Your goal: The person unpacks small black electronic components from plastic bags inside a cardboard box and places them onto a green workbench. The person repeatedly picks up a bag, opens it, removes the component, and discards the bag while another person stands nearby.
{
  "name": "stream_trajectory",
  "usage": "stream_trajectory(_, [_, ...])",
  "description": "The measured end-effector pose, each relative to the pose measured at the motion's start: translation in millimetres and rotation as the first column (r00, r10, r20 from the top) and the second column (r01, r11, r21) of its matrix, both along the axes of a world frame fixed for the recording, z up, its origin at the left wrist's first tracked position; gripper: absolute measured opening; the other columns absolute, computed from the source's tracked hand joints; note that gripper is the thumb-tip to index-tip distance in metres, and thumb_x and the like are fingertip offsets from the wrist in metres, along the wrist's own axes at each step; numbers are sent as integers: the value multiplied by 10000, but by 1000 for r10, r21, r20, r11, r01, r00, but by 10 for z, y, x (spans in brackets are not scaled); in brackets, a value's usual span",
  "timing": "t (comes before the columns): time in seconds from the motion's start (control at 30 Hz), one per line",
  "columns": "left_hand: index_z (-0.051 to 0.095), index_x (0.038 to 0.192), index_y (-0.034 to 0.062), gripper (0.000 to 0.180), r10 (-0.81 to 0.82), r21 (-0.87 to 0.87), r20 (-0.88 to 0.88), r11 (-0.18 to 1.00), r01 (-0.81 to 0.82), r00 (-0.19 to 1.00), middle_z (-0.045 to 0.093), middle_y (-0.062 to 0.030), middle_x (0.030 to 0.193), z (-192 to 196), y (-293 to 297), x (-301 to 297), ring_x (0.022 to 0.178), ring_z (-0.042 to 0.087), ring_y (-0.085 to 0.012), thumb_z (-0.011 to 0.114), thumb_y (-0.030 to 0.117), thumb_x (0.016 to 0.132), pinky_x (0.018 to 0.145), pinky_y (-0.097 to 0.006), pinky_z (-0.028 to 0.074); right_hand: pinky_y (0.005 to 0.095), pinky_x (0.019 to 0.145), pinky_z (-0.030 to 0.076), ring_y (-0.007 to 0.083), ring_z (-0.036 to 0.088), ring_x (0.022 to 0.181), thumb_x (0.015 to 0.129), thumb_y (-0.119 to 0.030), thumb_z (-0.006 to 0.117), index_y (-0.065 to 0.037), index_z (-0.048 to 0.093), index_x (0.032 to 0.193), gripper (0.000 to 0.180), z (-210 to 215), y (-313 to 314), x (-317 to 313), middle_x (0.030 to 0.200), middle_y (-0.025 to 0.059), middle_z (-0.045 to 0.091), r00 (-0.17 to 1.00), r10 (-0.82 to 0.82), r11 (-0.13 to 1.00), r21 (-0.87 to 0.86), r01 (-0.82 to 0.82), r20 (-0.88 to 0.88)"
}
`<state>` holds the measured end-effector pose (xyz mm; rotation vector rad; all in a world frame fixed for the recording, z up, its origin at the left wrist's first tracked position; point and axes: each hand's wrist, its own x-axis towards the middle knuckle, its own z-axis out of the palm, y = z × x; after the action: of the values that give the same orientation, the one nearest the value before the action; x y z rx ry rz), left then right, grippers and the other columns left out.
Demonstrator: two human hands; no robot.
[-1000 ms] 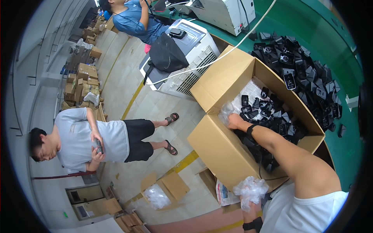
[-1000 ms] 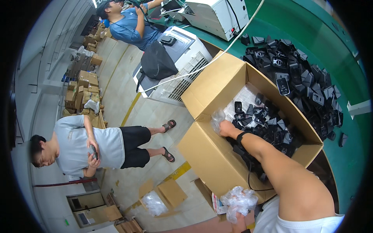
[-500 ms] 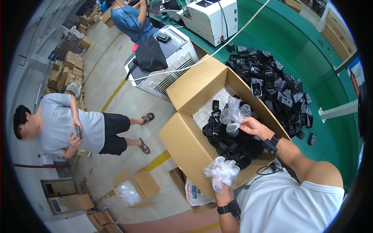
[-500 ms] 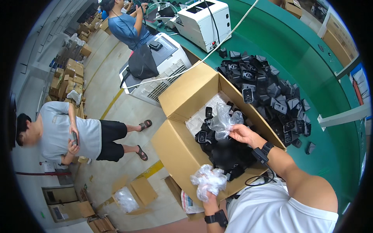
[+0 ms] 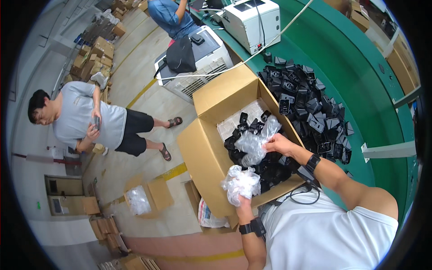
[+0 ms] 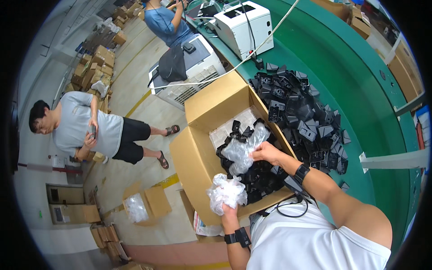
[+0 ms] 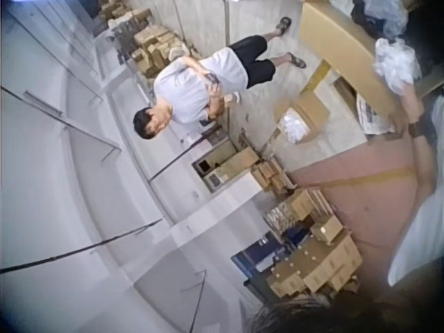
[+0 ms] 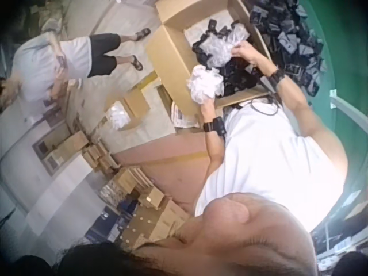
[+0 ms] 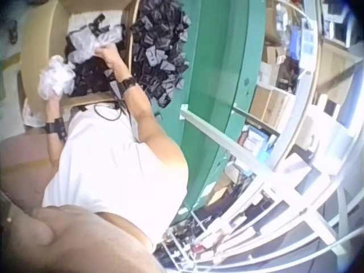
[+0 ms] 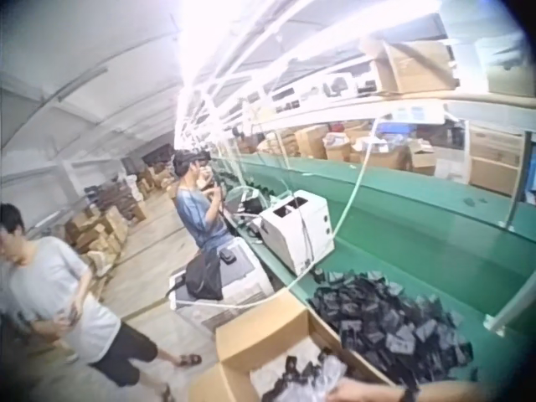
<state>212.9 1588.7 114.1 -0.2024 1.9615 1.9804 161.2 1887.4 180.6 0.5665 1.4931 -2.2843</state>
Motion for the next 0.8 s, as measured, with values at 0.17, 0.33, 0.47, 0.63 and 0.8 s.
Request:
stream_trajectory(0.17, [467, 1249, 20, 439, 109, 22, -105, 994, -108, 988, 511, -128, 1269, -716, -41, 355, 1158, 483, -278, 589, 191, 864, 956, -351, 378, 252, 741, 503, 117, 617, 759, 838, -100, 641, 44, 651, 933, 172, 480, -326, 143, 876, 70, 663, 988, -75, 984, -171, 52, -136])
stream_trajectory(0.33, [486, 1227, 13, 430, -179, -219, -11, 960, 172, 984, 532, -118, 1223, 921, 585, 432, 1134, 494, -248, 560, 267, 888, 944, -341, 384, 352, 562, 501, 282, 645, 584, 721, -148, 682, 48, 638, 695, 202, 723, -292, 306, 618, 204, 611, 833, 407, 699, 715, -20, -375])
stream_trajectory(0.47, [507, 1212, 24, 388, -125, -170, -41, 979, 116, 991, 545, -103, 1185, 693, 401, 522, 1071, 512, -214, 521, 277, 918, 900, -321, 410, 418, 621, 512, 382, 633, 672, 629, -232, 714, 35, 630, 679, 284, 853, -263, 184, 661, 234, 606, 618, 781, 323, 905, -277, -89])
stream_trajectory(0.63, [534, 1195, 38, 352, -71, 2, -76, 997, 71, 995, 562, -83, 1138, 258, 182, 623, 991, 534, -171, 471, 290, 956, 844, -296, 442, 410, 753, 515, 351, 641, 848, 607, -304, 718, 6, 676, 829, 383, 1083, -204, 327, 836, 211, 660, 448, 888, 109, 905, -412, 98])
stream_trajectory(0.8, [511, 1185, 20, 361, -233, -230, -34, 948, 219, 972, 569, -100, 1108, 792, 462, 635, 988, 537, -180, 487, 284, 940, 843, -301, 436, 402, 724, 500, 327, 637, 823, 636, -353, 715, -56, 677, 875, 383, 775, -98, 462, 868, 180, 662, 456, 883, 348, 803, -484, -107])
